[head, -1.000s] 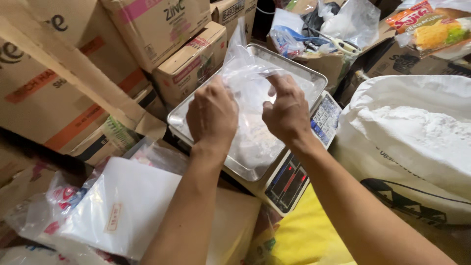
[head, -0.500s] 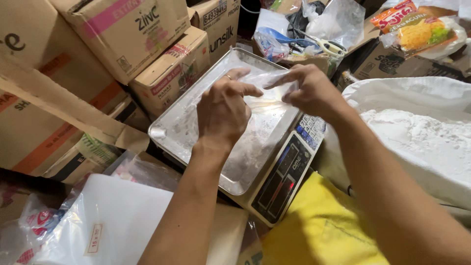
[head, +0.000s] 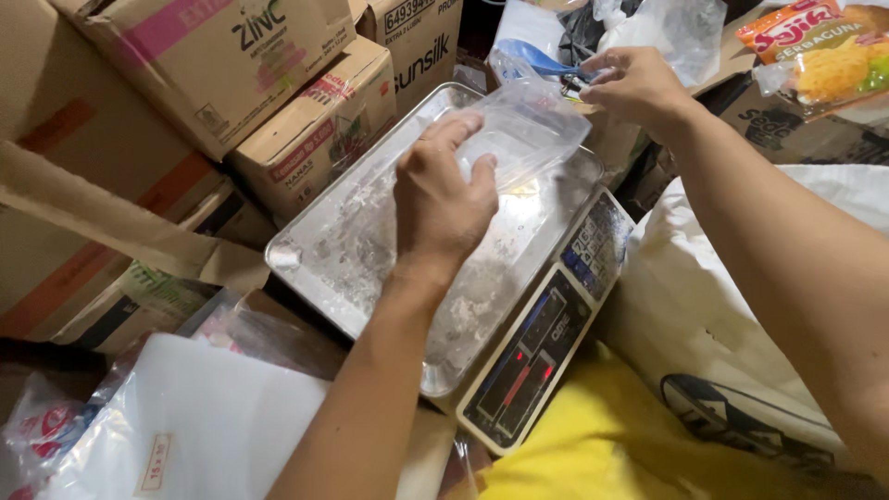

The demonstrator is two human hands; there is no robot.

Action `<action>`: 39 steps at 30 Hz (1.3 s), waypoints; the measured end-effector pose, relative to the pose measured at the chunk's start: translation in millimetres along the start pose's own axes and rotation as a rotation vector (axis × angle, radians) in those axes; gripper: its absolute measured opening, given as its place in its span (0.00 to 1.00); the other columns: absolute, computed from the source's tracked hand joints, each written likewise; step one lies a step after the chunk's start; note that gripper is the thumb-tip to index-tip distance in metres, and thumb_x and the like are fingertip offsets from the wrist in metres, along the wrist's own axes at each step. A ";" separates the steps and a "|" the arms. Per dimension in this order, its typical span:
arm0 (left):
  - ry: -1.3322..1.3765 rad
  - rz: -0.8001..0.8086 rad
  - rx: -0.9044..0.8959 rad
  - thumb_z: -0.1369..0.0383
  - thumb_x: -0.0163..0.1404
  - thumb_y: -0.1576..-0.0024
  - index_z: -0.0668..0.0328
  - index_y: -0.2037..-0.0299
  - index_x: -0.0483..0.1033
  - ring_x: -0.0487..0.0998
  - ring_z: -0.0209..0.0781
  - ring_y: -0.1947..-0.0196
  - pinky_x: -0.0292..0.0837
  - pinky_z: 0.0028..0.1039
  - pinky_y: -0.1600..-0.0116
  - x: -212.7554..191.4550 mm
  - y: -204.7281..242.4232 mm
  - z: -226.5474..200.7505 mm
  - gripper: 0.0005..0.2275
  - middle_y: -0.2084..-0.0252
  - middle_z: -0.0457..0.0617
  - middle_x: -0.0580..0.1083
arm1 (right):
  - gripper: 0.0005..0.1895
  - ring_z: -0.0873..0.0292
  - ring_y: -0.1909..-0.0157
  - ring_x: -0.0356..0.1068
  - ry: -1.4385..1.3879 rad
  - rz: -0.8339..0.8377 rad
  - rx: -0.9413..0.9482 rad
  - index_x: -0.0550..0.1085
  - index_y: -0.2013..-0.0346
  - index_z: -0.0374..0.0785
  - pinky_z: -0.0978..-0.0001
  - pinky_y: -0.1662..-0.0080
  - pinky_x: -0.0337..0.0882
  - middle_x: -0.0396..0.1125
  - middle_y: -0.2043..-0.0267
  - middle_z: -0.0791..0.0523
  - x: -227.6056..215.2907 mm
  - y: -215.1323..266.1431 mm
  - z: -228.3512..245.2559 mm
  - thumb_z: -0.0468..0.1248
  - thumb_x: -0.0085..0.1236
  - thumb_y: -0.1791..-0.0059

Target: The person cuts open a large sack of tapioca flour with scissors, then uses a scoop to transfer the flour into a small plastic bag placed on a digital scale. The person adjusts the amount until the scale reads 480 grams.

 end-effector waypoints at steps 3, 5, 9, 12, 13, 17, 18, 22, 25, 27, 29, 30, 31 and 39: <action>0.011 0.009 -0.038 0.73 0.55 0.47 0.71 0.50 0.79 0.80 0.56 0.45 0.71 0.33 0.37 20.5 -6.0 1.7 0.15 0.45 0.63 0.77 | 0.27 0.58 0.56 0.74 0.114 -0.069 -0.012 0.76 0.41 0.41 0.67 0.56 0.74 0.74 0.49 0.52 6.0 -33.3 -27.7 0.37 0.66 0.56; 0.022 0.023 -0.073 0.73 0.55 0.46 0.72 0.49 0.78 0.79 0.56 0.45 0.71 0.33 0.37 34.7 -10.0 5.4 0.15 0.45 0.64 0.77 | 0.28 0.52 0.52 0.74 0.227 -0.125 -0.081 0.76 0.41 0.40 0.64 0.51 0.72 0.73 0.47 0.50 10.7 -52.8 -43.7 0.37 0.67 0.56; 0.035 0.016 -0.112 0.73 0.51 0.45 0.73 0.47 0.76 0.80 0.57 0.44 0.71 0.34 0.35 54.3 -14.9 16.7 0.16 0.43 0.66 0.76 | 0.32 0.35 0.42 0.64 0.435 -0.166 -0.166 0.72 0.38 0.38 0.50 0.41 0.64 0.71 0.44 0.45 24.2 -88.1 -68.7 0.40 0.67 0.56; 0.005 0.000 -0.139 0.72 0.51 0.45 0.73 0.47 0.77 0.79 0.58 0.44 0.70 0.36 0.35 60.6 -15.5 24.6 0.17 0.44 0.66 0.77 | 0.30 0.32 0.37 0.56 0.573 -0.130 -0.020 0.72 0.39 0.41 0.35 0.39 0.52 0.70 0.46 0.42 38.6 -110.5 -81.8 0.43 0.64 0.55; -0.006 0.002 -0.149 0.72 0.51 0.46 0.73 0.48 0.77 0.79 0.58 0.44 0.70 0.37 0.35 63.4 -16.3 26.6 0.17 0.45 0.65 0.77 | 0.28 0.32 0.35 0.54 0.621 -0.116 0.041 0.72 0.40 0.42 0.29 0.39 0.47 0.70 0.47 0.41 40.3 -114.8 -87.0 0.44 0.63 0.54; -0.004 0.020 -0.162 0.71 0.51 0.45 0.72 0.48 0.78 0.78 0.58 0.43 0.68 0.37 0.35 72.4 -16.1 34.4 0.16 0.44 0.64 0.77 | 0.20 0.35 0.34 0.56 0.763 -0.128 0.014 0.79 0.50 0.41 0.25 0.38 0.45 0.72 0.46 0.47 49.4 -120.2 -99.5 0.42 0.63 0.56; 0.000 0.015 -0.156 0.71 0.51 0.45 0.72 0.48 0.78 0.78 0.58 0.43 0.68 0.37 0.35 73.7 -15.0 35.5 0.16 0.44 0.64 0.77 | 0.19 0.37 0.34 0.58 0.789 -0.126 0.025 0.80 0.52 0.42 0.27 0.38 0.47 0.72 0.46 0.48 50.1 -118.8 -101.2 0.42 0.64 0.56; -0.011 -0.002 -0.146 0.69 0.53 0.44 0.71 0.49 0.79 0.77 0.59 0.43 0.68 0.38 0.36 79.9 -11.1 35.6 0.16 0.45 0.64 0.77 | 0.13 0.39 0.41 0.66 0.847 -0.246 -0.158 0.82 0.53 0.45 0.23 0.40 0.47 0.73 0.48 0.47 39.6 -99.9 -90.0 0.41 0.62 0.52; 0.003 0.000 -0.140 0.67 0.57 0.45 0.70 0.49 0.78 0.77 0.59 0.43 0.68 0.38 0.36 83.2 -9.2 32.4 0.17 0.45 0.64 0.77 | 0.13 0.41 0.50 0.71 0.803 -0.345 -0.218 0.80 0.57 0.39 0.27 0.43 0.54 0.73 0.54 0.44 28.5 -72.1 -61.8 0.44 0.63 0.50; 0.019 -0.004 -0.149 0.66 0.59 0.48 0.70 0.49 0.78 0.78 0.58 0.44 0.69 0.37 0.37 85.5 -8.0 29.4 0.19 0.46 0.64 0.77 | 0.13 0.38 0.52 0.72 0.690 -0.348 -0.128 0.79 0.56 0.40 0.37 0.49 0.64 0.73 0.56 0.44 20.1 -48.2 -38.4 0.44 0.62 0.50; 0.039 -0.015 -0.135 0.67 0.60 0.50 0.70 0.48 0.77 0.78 0.58 0.44 0.69 0.37 0.37 87.2 -6.0 24.7 0.20 0.46 0.64 0.77 | 0.13 0.37 0.54 0.72 0.589 -0.349 -0.085 0.80 0.56 0.41 0.44 0.53 0.70 0.73 0.58 0.43 9.5 -13.9 -14.4 0.44 0.61 0.50; 0.051 -0.024 -0.116 0.67 0.61 0.51 0.70 0.48 0.77 0.78 0.58 0.44 0.69 0.37 0.37 88.3 -4.5 21.2 0.21 0.46 0.64 0.77 | 0.12 0.37 0.55 0.72 0.545 -0.348 -0.087 0.80 0.56 0.41 0.45 0.54 0.70 0.74 0.59 0.44 4.2 7.8 -3.6 0.44 0.61 0.49; 0.063 -0.033 -0.096 0.68 0.61 0.51 0.70 0.48 0.77 0.77 0.59 0.44 0.69 0.37 0.37 90.3 -2.2 17.2 0.21 0.46 0.64 0.77 | 0.12 0.37 0.55 0.72 0.500 -0.349 -0.089 0.81 0.57 0.41 0.47 0.55 0.70 0.74 0.60 0.44 -1.9 29.9 5.7 0.44 0.60 0.48; 0.130 0.070 -0.029 0.76 0.52 0.53 0.72 0.45 0.74 0.75 0.58 0.41 0.66 0.37 0.34 118.6 22.4 -29.5 0.22 0.44 0.64 0.75 | 0.17 0.54 0.61 0.76 0.341 -0.280 0.033 0.79 0.50 0.37 0.59 0.57 0.72 0.76 0.62 0.50 -91.1 194.6 34.2 0.44 0.57 0.47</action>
Point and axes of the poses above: each hand's wrist, its own y-axis away from the middle knuckle, its own x-axis out of the palm, z = x × y, the point moved 2 cm from there along -y, towards the middle knuckle
